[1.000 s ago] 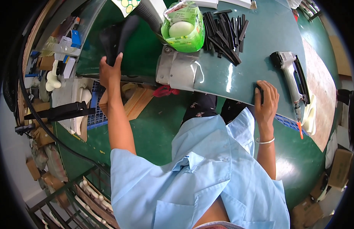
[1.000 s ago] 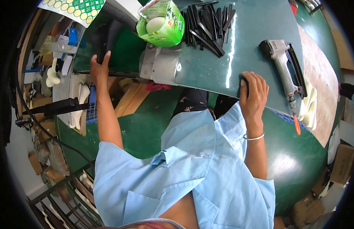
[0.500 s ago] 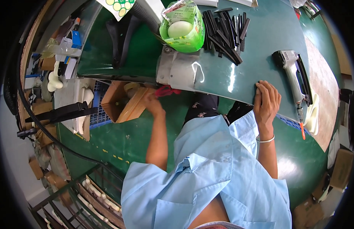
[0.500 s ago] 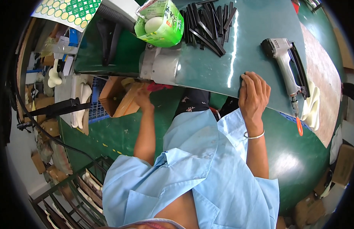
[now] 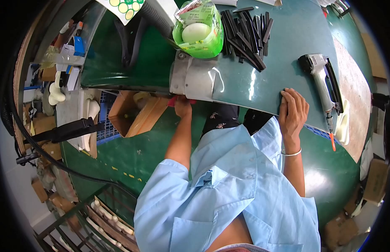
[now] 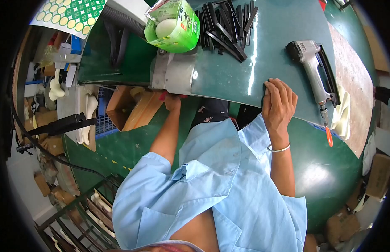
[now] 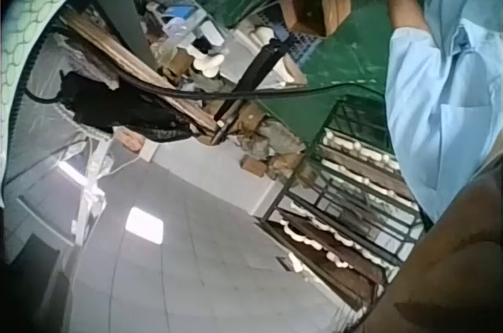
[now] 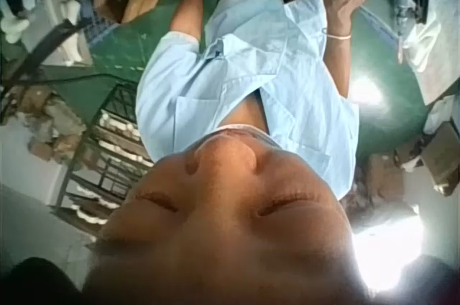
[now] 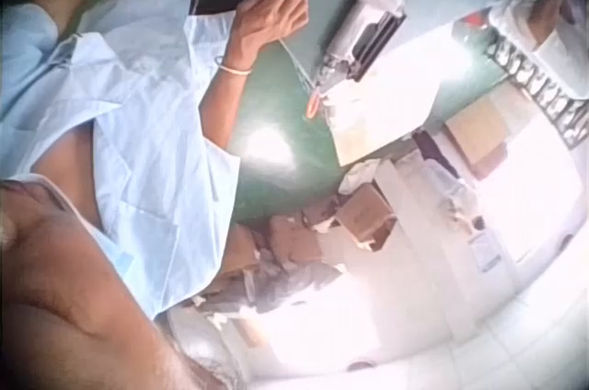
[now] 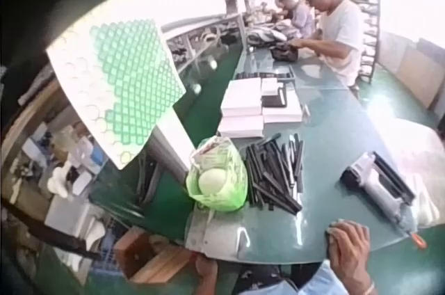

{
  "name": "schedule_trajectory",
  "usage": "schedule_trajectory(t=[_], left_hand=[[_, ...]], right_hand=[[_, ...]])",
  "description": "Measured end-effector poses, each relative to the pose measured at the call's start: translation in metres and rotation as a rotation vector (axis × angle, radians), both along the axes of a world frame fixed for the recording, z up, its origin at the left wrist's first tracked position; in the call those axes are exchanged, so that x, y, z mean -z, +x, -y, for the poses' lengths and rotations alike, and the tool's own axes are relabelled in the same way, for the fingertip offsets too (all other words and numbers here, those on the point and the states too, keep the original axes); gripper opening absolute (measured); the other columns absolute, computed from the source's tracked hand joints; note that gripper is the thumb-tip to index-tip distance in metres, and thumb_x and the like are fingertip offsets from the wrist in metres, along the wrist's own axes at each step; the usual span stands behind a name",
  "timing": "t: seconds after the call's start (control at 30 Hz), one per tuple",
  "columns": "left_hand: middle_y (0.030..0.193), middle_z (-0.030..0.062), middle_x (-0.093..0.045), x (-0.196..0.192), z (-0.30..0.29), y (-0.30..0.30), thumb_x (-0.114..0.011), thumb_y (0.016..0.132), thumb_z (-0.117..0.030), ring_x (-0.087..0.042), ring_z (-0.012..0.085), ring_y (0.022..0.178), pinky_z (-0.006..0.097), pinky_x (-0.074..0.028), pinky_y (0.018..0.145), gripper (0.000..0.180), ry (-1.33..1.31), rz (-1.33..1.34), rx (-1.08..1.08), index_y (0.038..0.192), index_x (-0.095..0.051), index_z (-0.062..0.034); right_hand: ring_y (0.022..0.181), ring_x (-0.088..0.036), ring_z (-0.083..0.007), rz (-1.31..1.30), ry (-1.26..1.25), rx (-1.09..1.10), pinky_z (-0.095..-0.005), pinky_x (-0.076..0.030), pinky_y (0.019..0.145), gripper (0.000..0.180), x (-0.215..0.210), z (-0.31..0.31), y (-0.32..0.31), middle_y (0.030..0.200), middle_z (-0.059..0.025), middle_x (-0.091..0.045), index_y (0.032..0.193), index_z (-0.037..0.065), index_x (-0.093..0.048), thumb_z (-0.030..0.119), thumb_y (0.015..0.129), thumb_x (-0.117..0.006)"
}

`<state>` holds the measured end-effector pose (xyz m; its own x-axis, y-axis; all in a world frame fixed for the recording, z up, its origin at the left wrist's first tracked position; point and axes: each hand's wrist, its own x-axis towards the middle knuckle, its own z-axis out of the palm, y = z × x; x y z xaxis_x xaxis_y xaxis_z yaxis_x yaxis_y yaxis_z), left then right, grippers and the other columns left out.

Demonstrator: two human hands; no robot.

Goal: Assembling bicycle seats by stretching the cover over the base and securing it with a pneumatic stapler.

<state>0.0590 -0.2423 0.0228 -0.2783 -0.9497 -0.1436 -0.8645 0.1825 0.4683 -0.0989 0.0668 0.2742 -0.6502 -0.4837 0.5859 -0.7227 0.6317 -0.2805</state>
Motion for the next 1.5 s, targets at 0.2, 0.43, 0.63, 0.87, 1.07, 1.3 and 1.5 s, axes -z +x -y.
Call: schedule_trajectory(t=[0.2, 0.43, 0.63, 0.87, 1.07, 1.3, 1.5], left_hand=[[0.094, 0.0126, -0.063, 0.01, 0.006, -0.003, -0.057, 0.079, -0.035, -0.062, 0.0377, 0.086, 0.052, -0.049, 0.068, 0.026, -0.089, 0.106, -0.005, 0.096, -0.063, -0.016], [0.085, 0.0148, -0.066, 0.039, 0.031, 0.008, -0.061, 0.077, -0.034, -0.062, 0.0401, 0.078, 0.05, -0.049, 0.063, 0.027, -0.053, -0.015, 0.023, 0.091, -0.065, -0.0107], [0.079, 0.0037, -0.065, 0.009, 0.03, 0.01, -0.059, 0.084, -0.021, -0.062, 0.0183, 0.065, 0.03, -0.045, 0.055, 0.013, 0.859, -1.334, -0.213, 0.09, -0.065, -0.011], [0.09, -0.001, -0.061, -0.051, 0.031, 0.05, -0.055, 0.089, -0.017, -0.057, 0.0078, 0.075, 0.022, -0.041, 0.062, 0.014, 0.752, -0.766, -0.092, 0.099, -0.06, -0.009], [0.093, 0.0005, -0.062, -0.084, 0.032, 0.063, -0.053, 0.09, -0.021, -0.058, 0.0098, 0.077, 0.024, -0.042, 0.067, 0.017, 0.845, -0.687, 0.049, 0.1, -0.059, -0.0083], [0.082, 0.0, -0.065, -0.079, 0.043, 0.084, -0.061, 0.085, -0.026, -0.058, 0.0084, 0.07, 0.022, -0.042, 0.063, 0.02, 0.953, -0.268, 0.321, 0.093, -0.066, -0.008], [0.077, 0.0042, -0.066, -0.03, 0.035, 0.077, -0.067, 0.078, -0.025, -0.06, 0.0136, 0.068, 0.029, -0.047, 0.067, 0.025, 0.6, -0.171, 0.367, 0.093, -0.067, -0.0046]], right_hand=[[0.1, -0.058, -0.0237, 0.002, 0.0, -0.001, -0.0341, -0.04, 0.086, 0.019, 0.0, 0.001, 0.001, 0.102, -0.0066, -0.063, 0.096, 0.006, -0.062, 0.001, 0.078, -0.059], [0.1, -0.058, -0.0238, 0.005, 0.005, 0.006, -0.0341, -0.04, 0.086, 0.019, -0.002, 0.002, 0.002, 0.102, -0.0066, -0.063, 0.096, 0.006, -0.062, 0.001, 0.078, -0.059], [0.1, -0.058, -0.0238, 0.005, 0.007, 0.015, -0.0339, -0.04, 0.086, 0.019, 0.003, -0.002, 0.0, 0.102, -0.0068, -0.063, 0.096, 0.006, -0.062, 0.001, 0.078, -0.059], [0.1, -0.058, -0.0244, 0.014, -0.01, 0.001, -0.0335, -0.04, 0.087, 0.015, 0.002, 0.0, 0.001, 0.103, -0.0078, -0.063, 0.095, 0.005, -0.062, 0.003, 0.081, -0.057], [0.099, -0.058, -0.0241, 0.012, -0.01, 0.003, -0.0334, -0.04, 0.086, 0.015, 0.0, 0.001, 0.001, 0.103, -0.0074, -0.063, 0.095, 0.005, -0.062, 0.004, 0.082, -0.057], [0.098, -0.058, -0.0225, -0.012, -0.002, 0.007, -0.0329, -0.04, 0.084, 0.016, 0.0, 0.0, 0.001, 0.102, -0.0057, -0.063, 0.095, 0.006, -0.062, 0.003, 0.079, -0.059], [0.099, -0.058, -0.0226, -0.013, -0.003, 0.009, -0.0332, -0.04, 0.085, 0.017, 0.001, 0.0, 0.001, 0.102, -0.0056, -0.063, 0.095, 0.006, -0.062, 0.003, 0.08, -0.059]])
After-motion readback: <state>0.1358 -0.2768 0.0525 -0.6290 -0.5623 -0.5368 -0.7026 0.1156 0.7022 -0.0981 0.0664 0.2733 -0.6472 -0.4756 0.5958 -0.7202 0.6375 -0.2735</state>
